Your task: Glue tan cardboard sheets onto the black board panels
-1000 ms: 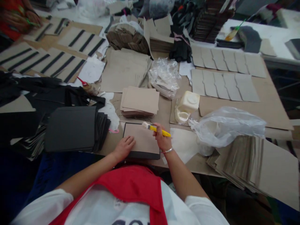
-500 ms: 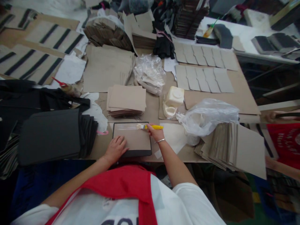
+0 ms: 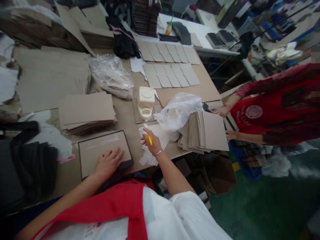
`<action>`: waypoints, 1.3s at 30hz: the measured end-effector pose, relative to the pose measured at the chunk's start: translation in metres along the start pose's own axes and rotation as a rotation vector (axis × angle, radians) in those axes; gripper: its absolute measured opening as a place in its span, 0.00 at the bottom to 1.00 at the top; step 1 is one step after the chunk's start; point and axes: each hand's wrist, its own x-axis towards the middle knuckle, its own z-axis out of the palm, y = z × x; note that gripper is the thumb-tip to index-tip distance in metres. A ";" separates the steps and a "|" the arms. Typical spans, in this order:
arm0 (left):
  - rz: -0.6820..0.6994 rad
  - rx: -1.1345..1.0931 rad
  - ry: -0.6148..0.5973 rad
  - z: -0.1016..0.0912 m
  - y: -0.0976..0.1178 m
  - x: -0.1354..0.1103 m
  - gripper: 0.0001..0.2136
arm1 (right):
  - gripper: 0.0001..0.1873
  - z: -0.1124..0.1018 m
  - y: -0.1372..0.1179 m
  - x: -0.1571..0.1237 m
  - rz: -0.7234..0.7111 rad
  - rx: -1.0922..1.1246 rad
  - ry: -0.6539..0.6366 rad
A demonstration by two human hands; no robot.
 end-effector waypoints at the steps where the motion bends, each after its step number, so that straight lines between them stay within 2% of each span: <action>1: 0.000 0.011 0.002 0.001 0.001 -0.001 0.20 | 0.19 -0.005 0.012 -0.002 -0.026 -0.145 0.029; 3: -0.009 0.033 0.016 0.002 0.002 -0.003 0.21 | 0.15 -0.005 0.037 0.000 -0.090 -0.453 0.073; 6: -0.035 0.051 0.029 0.004 0.005 -0.006 0.21 | 0.10 0.013 0.066 0.015 -0.228 -0.760 0.064; 10: -0.075 0.033 0.023 0.006 0.008 -0.007 0.21 | 0.12 0.036 0.086 0.033 -0.287 -0.925 0.041; 14: -0.105 0.009 0.022 0.004 0.008 -0.008 0.21 | 0.11 0.038 0.093 0.035 -0.331 -0.908 0.052; 16: -0.123 -0.044 0.020 0.001 0.005 -0.007 0.21 | 0.09 0.035 0.087 0.030 -0.373 -0.780 0.088; 18: -0.150 -0.166 0.060 -0.004 0.001 -0.004 0.22 | 0.07 0.036 0.069 0.020 -0.385 -0.560 0.167; 20: -0.164 -0.374 0.158 -0.010 -0.001 0.004 0.26 | 0.07 0.039 0.042 0.006 -0.341 -0.276 0.237; 22: -0.155 -0.662 0.249 -0.017 -0.001 0.015 0.32 | 0.11 0.045 0.010 -0.009 -0.260 0.010 0.230; 24: -0.125 -1.001 0.212 -0.021 0.001 0.026 0.33 | 0.15 0.050 -0.019 -0.020 -0.176 0.229 0.165; 26: -0.115 -1.313 0.078 -0.023 0.003 0.034 0.26 | 0.15 0.055 -0.039 -0.026 -0.120 0.351 0.115; 29: -0.182 -1.544 -0.060 -0.021 0.001 0.034 0.18 | 0.13 0.060 -0.052 -0.025 -0.136 0.364 0.080; 33: -0.287 -1.525 -0.133 -0.022 -0.016 0.021 0.13 | 0.20 0.071 -0.052 -0.014 -0.281 0.076 0.059; 36: -0.379 -1.445 -0.173 -0.029 -0.039 0.007 0.12 | 0.15 0.083 -0.050 0.002 -0.362 -0.129 0.123; 39: -0.478 -1.368 -0.154 -0.034 -0.073 -0.011 0.12 | 0.12 0.093 -0.044 0.020 -0.360 -0.186 0.242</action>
